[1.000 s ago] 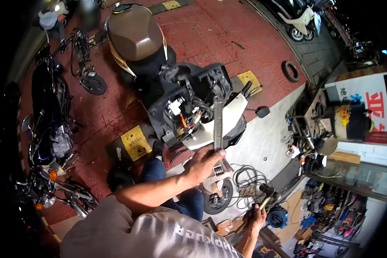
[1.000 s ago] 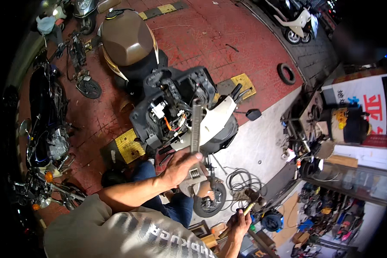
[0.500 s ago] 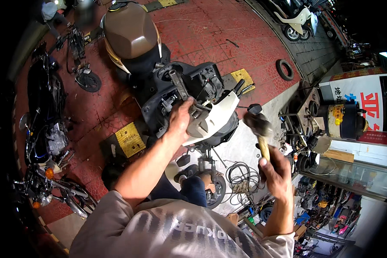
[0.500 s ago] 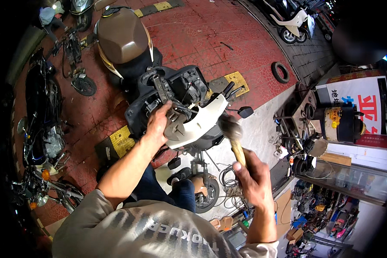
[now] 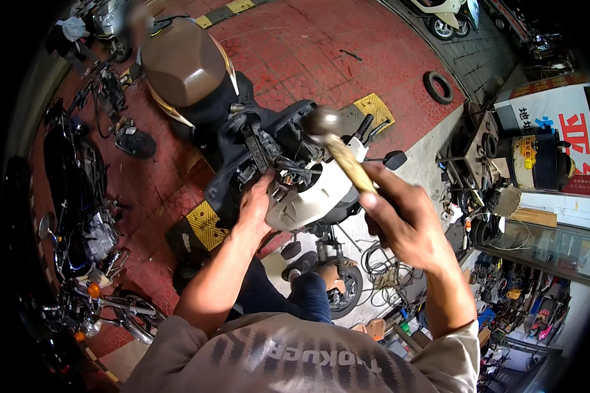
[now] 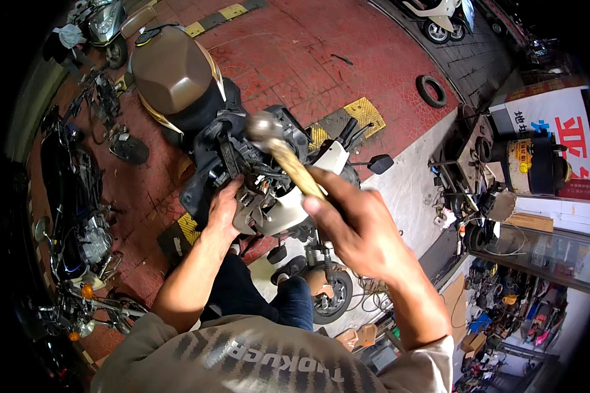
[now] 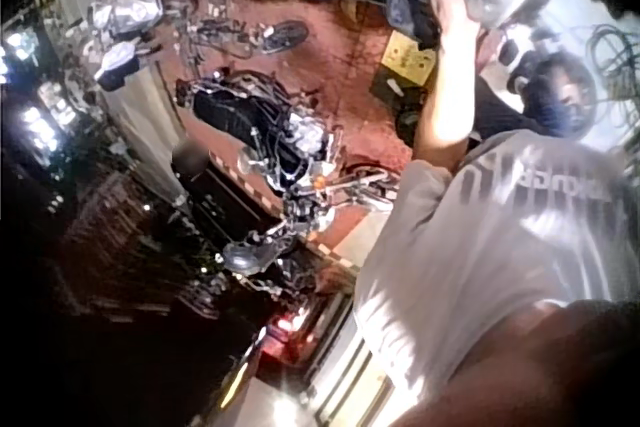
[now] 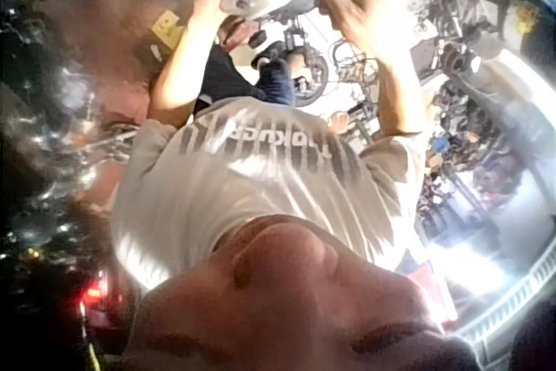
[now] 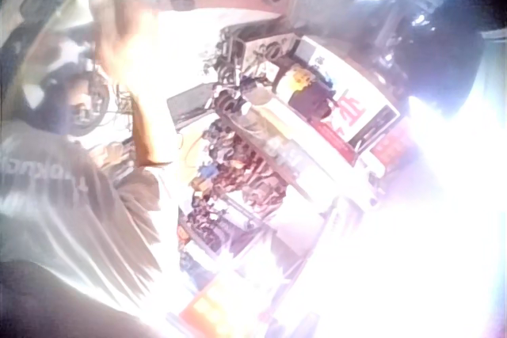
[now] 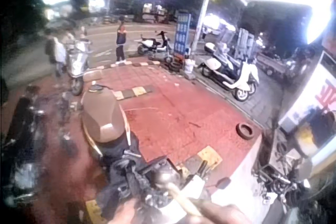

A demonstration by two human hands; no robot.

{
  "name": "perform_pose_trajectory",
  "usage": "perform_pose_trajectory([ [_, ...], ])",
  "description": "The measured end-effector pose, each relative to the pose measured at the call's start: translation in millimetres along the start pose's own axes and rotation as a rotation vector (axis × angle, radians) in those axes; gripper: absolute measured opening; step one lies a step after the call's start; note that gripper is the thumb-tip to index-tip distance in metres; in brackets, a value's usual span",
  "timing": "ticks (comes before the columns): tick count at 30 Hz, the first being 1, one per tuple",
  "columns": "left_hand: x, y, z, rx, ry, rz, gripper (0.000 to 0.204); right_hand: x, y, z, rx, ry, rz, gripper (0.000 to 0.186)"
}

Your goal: The person uses pliers, a wrench, and a hammer to loosen components on a motorcycle, moves the handlebar assembly, and continues striking a wrench with a hammer to adjust parts on the frame.

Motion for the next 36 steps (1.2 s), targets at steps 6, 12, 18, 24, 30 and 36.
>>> perform_pose_trajectory([
  [6,-3.8,-11.2,-13.6,0.043,0.024,-0.041,0.037,-35.2,82.4,3.7,0.155,-0.084,0.118,0.043],
  [12,2.4,-13.4,-4.6,0.150,-0.017,-0.070,0.033,-62.1,134.1,-8.9,0.255,-0.298,0.178,0.048],
  [18,4.5,-3.3,5.3,0.113,-0.040,-0.080,0.040,-87.6,150.6,-22.8,0.237,-0.377,0.202,0.056],
  [24,34.9,31.8,46.6,-0.091,0.107,-0.070,0.040,-98.7,169.3,-17.7,0.191,-0.476,0.258,0.052],
  [30,20.5,4.9,8.6,-0.099,0.240,-0.146,0.029,-95.9,160.5,40.2,0.355,-0.151,0.108,0.051],
  [36,21.9,18.9,38.6,-0.174,0.198,-0.087,0.038,-93.3,165.7,-39.3,0.104,-0.639,0.282,0.056],
])
Point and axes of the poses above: each hand's wrist, its own y-axis towards the middle knuckle, its own x-axis out of the back of the hand, z = x × y, the point moved 4 cm from there along y, towards the middle knuckle, and after that the axes turned 14 degrees about y, right-handed, at the moved point
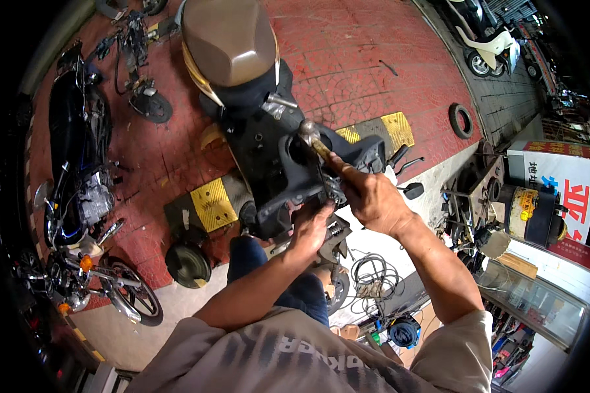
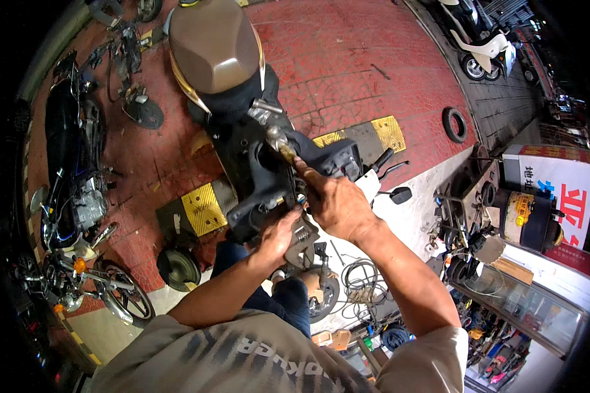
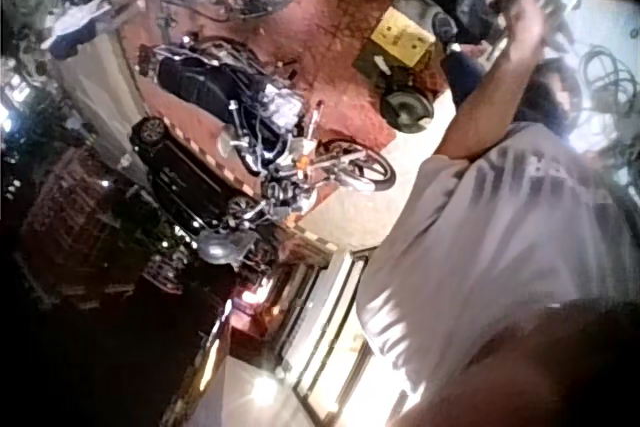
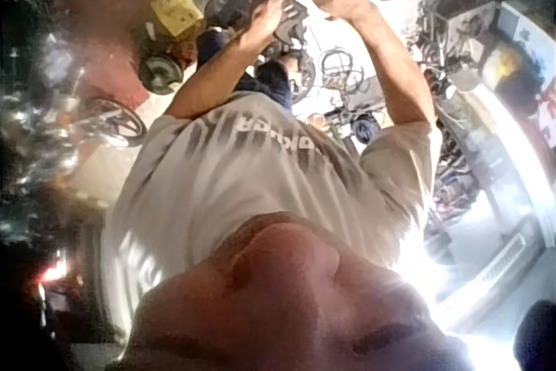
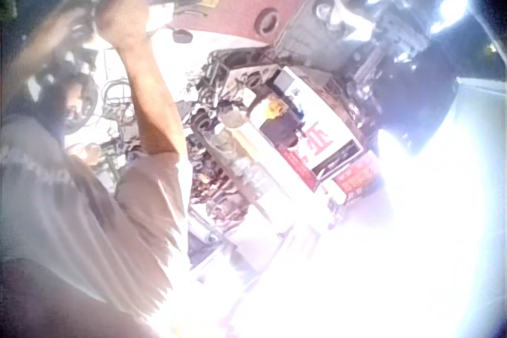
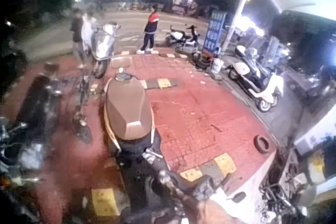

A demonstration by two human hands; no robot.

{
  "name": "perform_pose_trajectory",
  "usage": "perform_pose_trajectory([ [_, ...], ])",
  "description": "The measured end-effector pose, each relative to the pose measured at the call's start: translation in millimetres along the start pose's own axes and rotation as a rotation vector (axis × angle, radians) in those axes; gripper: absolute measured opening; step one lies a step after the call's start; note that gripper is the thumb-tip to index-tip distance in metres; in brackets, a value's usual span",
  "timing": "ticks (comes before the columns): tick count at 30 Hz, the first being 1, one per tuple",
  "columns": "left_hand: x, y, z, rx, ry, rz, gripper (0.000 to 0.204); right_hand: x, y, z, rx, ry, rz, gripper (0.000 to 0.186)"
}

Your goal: The person uses pliers, a wrench, and a hammer to loosen components on a motorcycle, moves the handlebar assembly, and continues striking a wrench with a hammer to adjust parts on the frame.

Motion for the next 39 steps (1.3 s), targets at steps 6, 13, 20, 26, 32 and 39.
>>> perform_pose_trajectory([
  [6,11.1,0.4,-9.7,0.091,0.076,-0.012,0.035,31.3,11.6,22.6,0.073,0.121,-0.040,0.049],
  [13,24.8,-21.4,-31.3,0.158,-0.016,-0.042,0.041,50.5,3.8,85.5,0.438,0.412,-0.344,0.052],
  [20,19.8,-15.1,-27.8,0.051,0.054,-0.050,0.034,2.3,12.6,12.1,0.014,0.048,0.076,0.051],
  [26,23.0,-17.2,-52.5,0.178,0.104,0.079,0.027,70.8,-3.8,83.1,0.215,0.293,-0.261,0.047],
  [32,21.2,-22.5,-49.0,0.265,-0.100,0.119,0.026,41.5,-4.3,64.7,0.212,0.076,-0.249,0.053],
  [39,34.2,-16.5,-18.8,0.183,0.139,0.022,0.029,24.3,14.1,48.8,0.134,-0.008,-0.006,0.046],
])
Point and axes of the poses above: each hand's wrist, its own y-axis towards the middle knuckle, its own x-axis out of the back of the hand, z = x × y, the point moved 4 cm from there along y, towards the middle knuckle, and after that the axes turned 14 degrees about y, right-handed, at the moved point
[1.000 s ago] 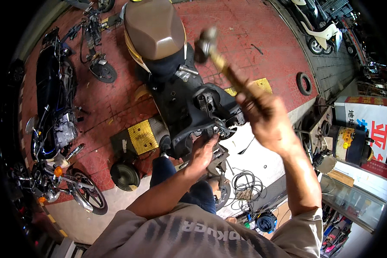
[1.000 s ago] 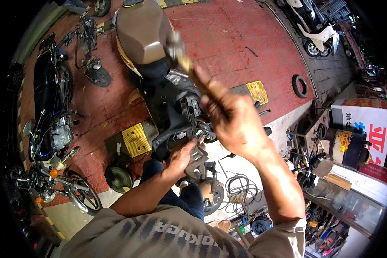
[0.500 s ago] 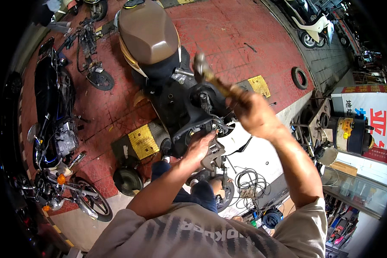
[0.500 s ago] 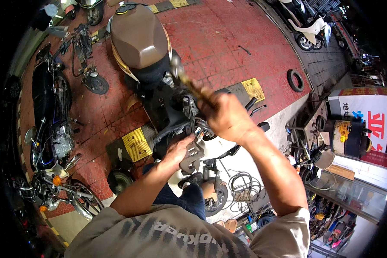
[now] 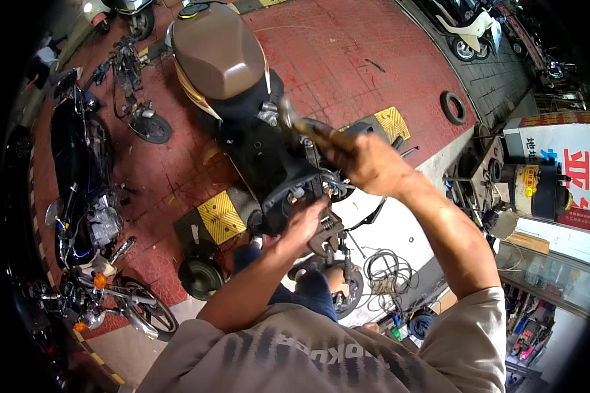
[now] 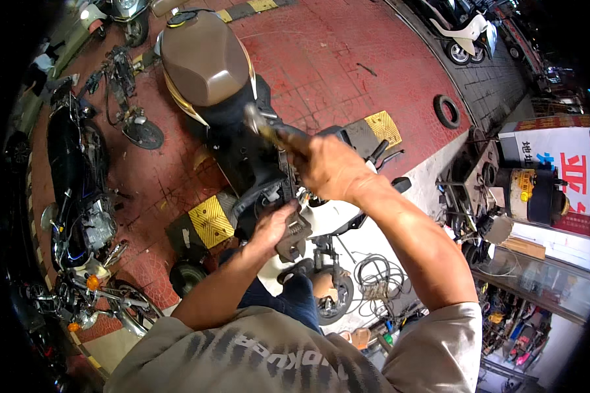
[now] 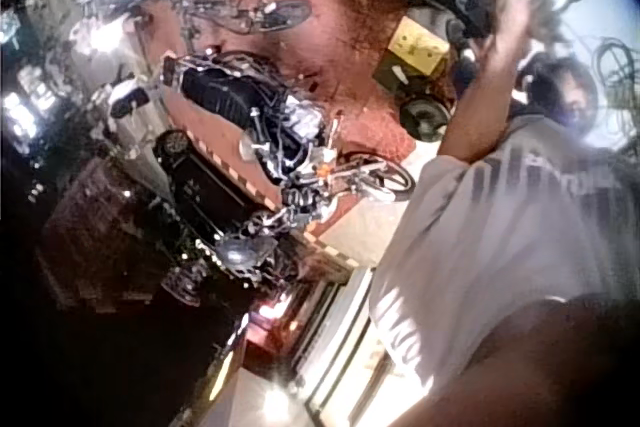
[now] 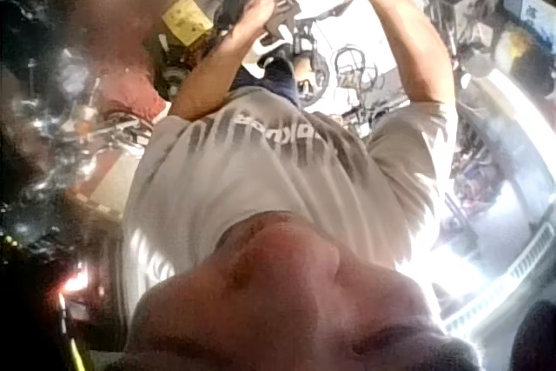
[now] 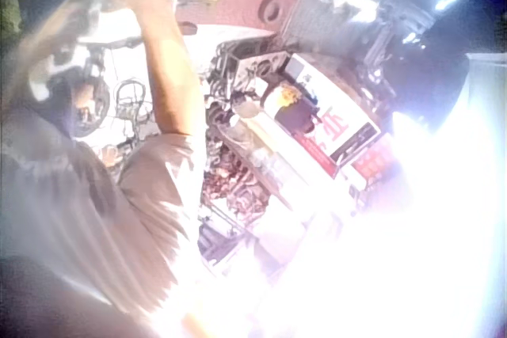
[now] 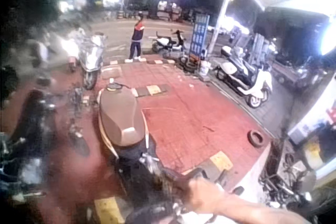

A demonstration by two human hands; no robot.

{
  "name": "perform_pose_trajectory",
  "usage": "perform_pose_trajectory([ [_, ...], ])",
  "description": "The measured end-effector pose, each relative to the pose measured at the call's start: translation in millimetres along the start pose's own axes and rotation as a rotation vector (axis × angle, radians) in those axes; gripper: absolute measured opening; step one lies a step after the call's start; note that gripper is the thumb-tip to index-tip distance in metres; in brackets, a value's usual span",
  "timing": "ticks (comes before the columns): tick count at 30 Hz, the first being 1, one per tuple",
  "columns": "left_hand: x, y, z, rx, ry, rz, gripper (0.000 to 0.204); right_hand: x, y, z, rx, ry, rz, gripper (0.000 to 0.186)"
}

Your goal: The person uses pliers, a wrench, and a hammer to loosen components on a motorcycle, moves the handlebar assembly, and continues striking a wrench with a hammer to adjust parts on the frame.

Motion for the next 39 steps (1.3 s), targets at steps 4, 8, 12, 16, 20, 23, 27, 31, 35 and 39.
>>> perform_pose_trajectory([
  [4,-6.5,-12.9,-30.3,-0.020,-0.059,0.059,0.026,51.4,-5.8,49.2,0.214,0.231,-0.379,0.050],
  [8,-8.0,-14.6,-31.2,-0.002,-0.182,0.136,0.025,36.5,-18.7,36.8,0.231,0.229,-0.485,0.058],
  [12,-13.7,-27.7,-40.7,0.061,-0.172,0.049,0.023,-26.2,-19.3,-25.7,-0.234,-0.213,0.127,0.061],
  [16,1.4,-23.3,-35.4,-0.062,-0.141,0.030,0.022,7.7,-1.6,6.5,-0.155,-0.124,0.004,0.046],
  [20,12.0,-8.0,-23.5,-0.105,-0.109,0.031,0.023,45.8,-7.2,54.5,0.187,0.232,-0.420,0.050],
  [23,9.3,-17.9,-33.8,0.050,-0.260,0.115,0.021,20.9,-8.0,35.2,0.331,0.129,-0.476,0.057],
  [27,6.2,-10.0,-23.7,0.058,-0.013,0.051,0.021,-18.1,-7.5,-22.2,-0.221,-0.223,0.032,0.059],
  [31,1.7,-16.4,-40.0,0.043,-0.094,0.224,0.030,13.5,-66.5,-31.0,-0.030,0.160,-0.339,0.047],
  [35,7.6,-34.3,-31.3,0.083,0.093,0.180,0.025,-6.9,-158.7,-43.2,-0.039,0.461,-0.658,0.024],
  [39,4.5,-51.4,16.2,0.092,0.284,0.273,0.021,-92.6,-230.1,-81.1,-0.229,1.200,-0.922,0.021],
])
Point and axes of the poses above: each hand's wrist, its own y-axis towards the middle knuckle, its own x-axis out of the back of the hand, z = x × y, the point moved 4 cm from there along y, towards the middle knuckle, and after that the axes turned 14 degrees about y, right-handed, at the moved point
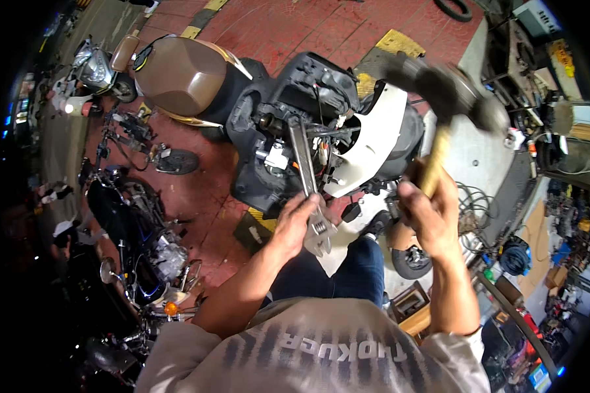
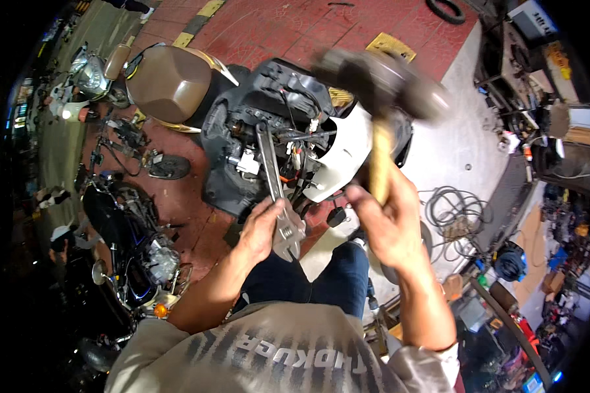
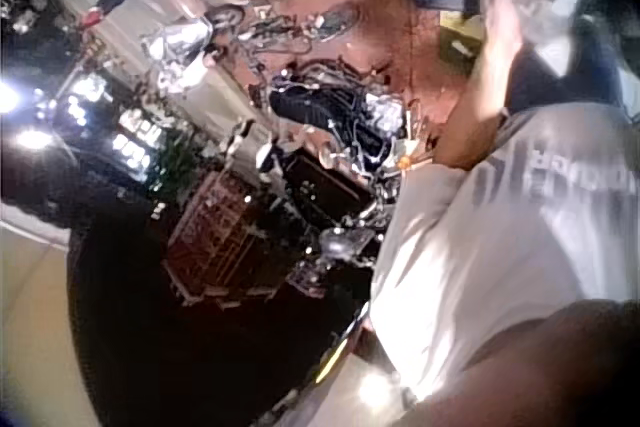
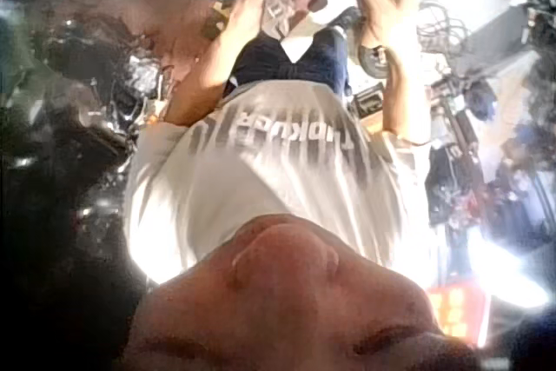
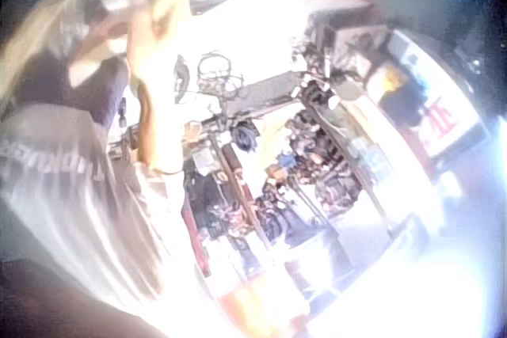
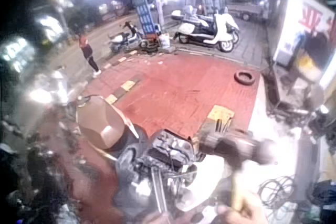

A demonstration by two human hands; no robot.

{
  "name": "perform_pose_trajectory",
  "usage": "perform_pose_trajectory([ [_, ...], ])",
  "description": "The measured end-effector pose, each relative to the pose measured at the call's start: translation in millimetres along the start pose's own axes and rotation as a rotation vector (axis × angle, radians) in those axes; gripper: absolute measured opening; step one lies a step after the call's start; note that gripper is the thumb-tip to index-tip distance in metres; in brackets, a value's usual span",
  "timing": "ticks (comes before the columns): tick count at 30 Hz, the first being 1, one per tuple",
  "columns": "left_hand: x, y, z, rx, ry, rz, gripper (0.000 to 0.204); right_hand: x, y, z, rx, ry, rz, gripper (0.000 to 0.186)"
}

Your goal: The person uses pliers, a wrench, and a hammer to loosen components on a motorcycle, moves the handlebar assembly, and continues striking a wrench with a hammer to adjust parts on the frame.

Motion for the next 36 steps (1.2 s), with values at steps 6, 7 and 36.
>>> perform_pose_trajectory([
  [6,-22.9,20.2,114.2,0.190,0.362,0.027,0.030,150.7,-57.6,-173.6,-0.291,0.535,-0.510,0.031],
  [7,-25.5,23.3,138.6,0.214,0.348,0.028,0.030,180.3,-70.1,-206.0,-0.351,0.608,-0.555,0.030],
  [36,-134.5,71.5,179.2,-0.144,-0.045,-0.149,0.039,332.8,-74.0,-334.4,-0.835,0.226,-0.496,0.039],
])
Point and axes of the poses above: each hand's wrist, its own y-axis towards the middle knuckle, its own x-axis out of the back of the hand, z = x × y, the point moved 4 cm from there along y, towards the middle knuckle, and after that the axes turned 14 degrees about y, right-handed, at the moved point
